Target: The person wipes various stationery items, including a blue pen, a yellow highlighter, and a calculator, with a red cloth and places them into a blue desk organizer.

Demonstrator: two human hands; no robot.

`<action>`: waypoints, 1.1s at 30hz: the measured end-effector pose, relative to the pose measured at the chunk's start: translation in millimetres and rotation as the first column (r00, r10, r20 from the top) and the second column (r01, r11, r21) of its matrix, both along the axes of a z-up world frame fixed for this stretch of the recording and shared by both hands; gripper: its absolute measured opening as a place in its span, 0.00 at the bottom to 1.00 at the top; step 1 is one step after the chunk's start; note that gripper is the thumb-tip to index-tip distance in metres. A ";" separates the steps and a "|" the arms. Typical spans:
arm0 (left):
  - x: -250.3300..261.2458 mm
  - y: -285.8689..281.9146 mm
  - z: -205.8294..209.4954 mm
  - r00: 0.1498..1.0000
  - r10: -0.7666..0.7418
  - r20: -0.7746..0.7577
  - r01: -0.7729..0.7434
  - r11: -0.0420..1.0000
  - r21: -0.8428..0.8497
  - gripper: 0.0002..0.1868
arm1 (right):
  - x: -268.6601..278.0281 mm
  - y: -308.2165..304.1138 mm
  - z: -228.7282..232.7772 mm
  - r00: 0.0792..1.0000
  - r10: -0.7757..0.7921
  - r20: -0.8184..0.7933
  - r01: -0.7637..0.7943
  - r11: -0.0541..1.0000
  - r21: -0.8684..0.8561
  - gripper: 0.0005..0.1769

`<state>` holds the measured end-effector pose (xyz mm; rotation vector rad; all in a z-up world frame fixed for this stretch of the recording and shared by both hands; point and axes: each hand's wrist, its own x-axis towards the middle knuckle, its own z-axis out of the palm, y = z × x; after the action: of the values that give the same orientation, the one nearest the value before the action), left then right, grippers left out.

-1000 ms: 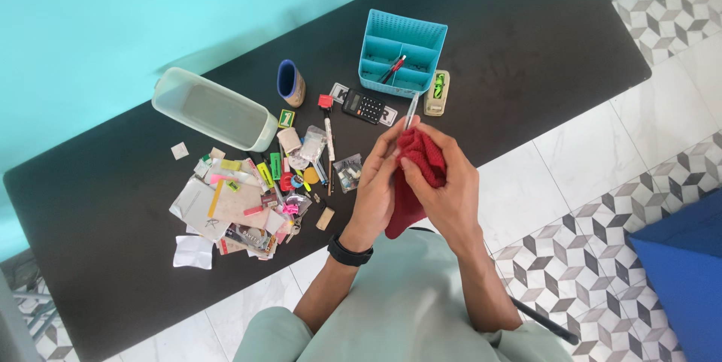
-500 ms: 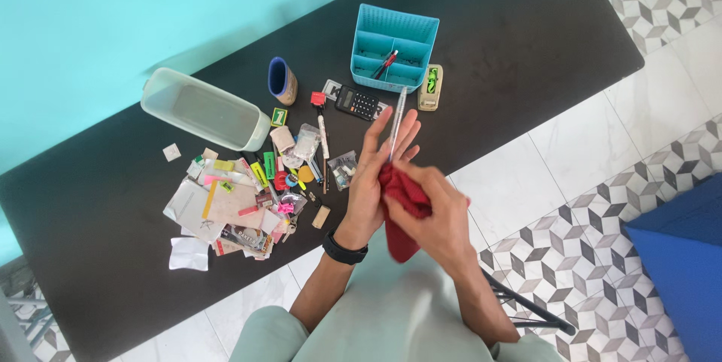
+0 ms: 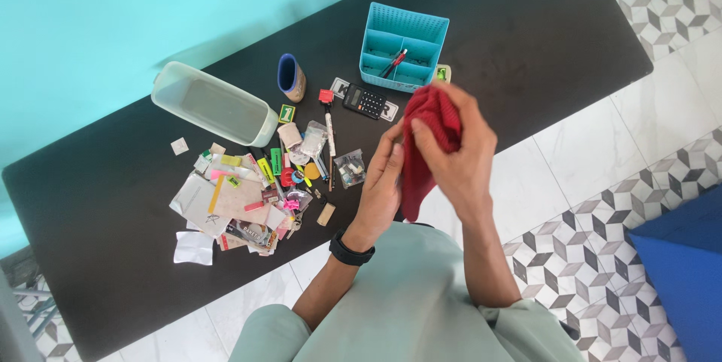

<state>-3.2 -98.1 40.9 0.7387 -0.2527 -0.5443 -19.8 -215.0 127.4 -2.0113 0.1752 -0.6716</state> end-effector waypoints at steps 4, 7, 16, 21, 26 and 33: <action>14.7 1.5 3.9 0.999 0.031 -0.026 -0.031 1.000 -0.001 0.26 | -12.2 13.0 -8.4 0.986 0.077 -0.147 -0.066 0.995 0.076 0.26; 24.0 3.4 12.4 0.994 -0.008 -0.106 -0.010 0.985 -0.171 0.26 | -26.5 22.6 -12.3 0.973 0.112 -0.203 -0.089 0.989 0.119 0.27; 32.5 12.5 19.5 0.991 -0.071 -0.115 0.051 0.984 -0.173 0.24 | -34.9 23.4 -11.9 0.939 0.226 -0.260 -0.238 0.971 -0.014 0.31; 18.8 8.8 6.3 0.997 -0.045 -0.058 0.031 0.977 -0.213 0.26 | -20.2 8.0 -3.3 0.988 0.116 -0.099 -0.136 0.965 -0.223 0.28; 15.1 13.7 -1.1 0.998 -0.058 0.018 0.060 0.991 -0.123 0.27 | -11.7 -2.1 3.1 0.992 0.073 -0.104 -0.090 0.980 -0.176 0.27; 11.6 20.7 2.9 0.993 -0.104 0.060 0.106 0.994 -0.031 0.27 | -3.9 -0.2 -1.4 0.999 -0.041 0.007 0.041 0.999 -0.012 0.24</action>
<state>8.4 -77.4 43.8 0.7114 -0.3556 -0.6180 -23.7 -215.2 125.9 -2.0219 0.2094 -0.7067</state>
